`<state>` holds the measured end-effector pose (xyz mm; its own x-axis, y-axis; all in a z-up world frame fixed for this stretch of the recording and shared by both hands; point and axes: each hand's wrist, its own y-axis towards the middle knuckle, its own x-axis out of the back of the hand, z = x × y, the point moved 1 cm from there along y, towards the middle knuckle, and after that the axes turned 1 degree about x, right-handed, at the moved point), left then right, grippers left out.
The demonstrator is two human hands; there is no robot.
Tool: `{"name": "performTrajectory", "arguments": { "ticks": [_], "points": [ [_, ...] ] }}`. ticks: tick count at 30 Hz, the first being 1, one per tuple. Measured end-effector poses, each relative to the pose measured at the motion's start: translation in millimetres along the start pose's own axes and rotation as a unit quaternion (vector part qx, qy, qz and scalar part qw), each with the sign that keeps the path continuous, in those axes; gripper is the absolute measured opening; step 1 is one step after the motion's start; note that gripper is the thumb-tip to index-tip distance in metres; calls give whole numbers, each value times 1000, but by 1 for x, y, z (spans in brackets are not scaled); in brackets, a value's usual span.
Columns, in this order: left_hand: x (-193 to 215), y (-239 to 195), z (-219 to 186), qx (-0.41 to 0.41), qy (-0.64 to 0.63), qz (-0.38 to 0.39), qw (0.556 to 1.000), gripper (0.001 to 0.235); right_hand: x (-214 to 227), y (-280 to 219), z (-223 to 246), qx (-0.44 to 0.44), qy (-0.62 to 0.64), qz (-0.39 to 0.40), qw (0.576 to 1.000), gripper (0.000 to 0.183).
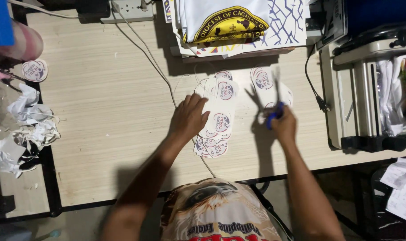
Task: The person uses blue-handled scissors to cut out individual oval-shaped stickers from a printed sheet. They repeatedly pick up the sheet, cut around the printed outlines, and place the cut pieces on the table.
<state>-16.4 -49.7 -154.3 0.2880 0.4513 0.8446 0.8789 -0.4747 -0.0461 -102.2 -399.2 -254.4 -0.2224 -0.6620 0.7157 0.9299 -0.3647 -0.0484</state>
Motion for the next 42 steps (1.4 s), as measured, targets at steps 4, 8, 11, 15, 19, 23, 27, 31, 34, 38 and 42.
{"name": "performTrajectory", "arguments": {
  "ticks": [4,8,11,15,19,23,27,31,34,38,42],
  "points": [
    [-30,25,13,-69,27,-59,996,56,-33,-21,52,-114,153,85,978,25],
    [-49,35,18,-111,54,-79,989,57,-46,-37,79,-162,194,124,959,21],
    [-52,36,14,-74,48,-39,995,32,-48,-41,83,-171,189,131,958,26],
    [-59,40,15,-65,32,-59,996,6,-42,-44,89,-182,146,135,963,30],
    [-68,46,20,-42,72,-7,996,7,-43,-41,90,-183,140,139,963,33],
    [-70,47,18,-46,107,20,993,8,-57,-38,82,-160,155,130,966,34],
    [-74,36,18,-24,28,-5,999,7,-54,-31,118,-128,107,111,980,39],
    [-2,8,-24,139,-91,120,979,13,-65,-27,119,-134,55,104,984,41],
    [4,-17,-15,132,-162,12,978,16,-74,-27,101,-129,91,95,983,34],
    [-27,-37,19,150,-305,-75,937,14,-74,-29,74,-147,168,102,969,19],
    [-32,-44,26,155,-363,-107,913,18,-67,-31,68,-160,210,110,958,11]
  ]
}}
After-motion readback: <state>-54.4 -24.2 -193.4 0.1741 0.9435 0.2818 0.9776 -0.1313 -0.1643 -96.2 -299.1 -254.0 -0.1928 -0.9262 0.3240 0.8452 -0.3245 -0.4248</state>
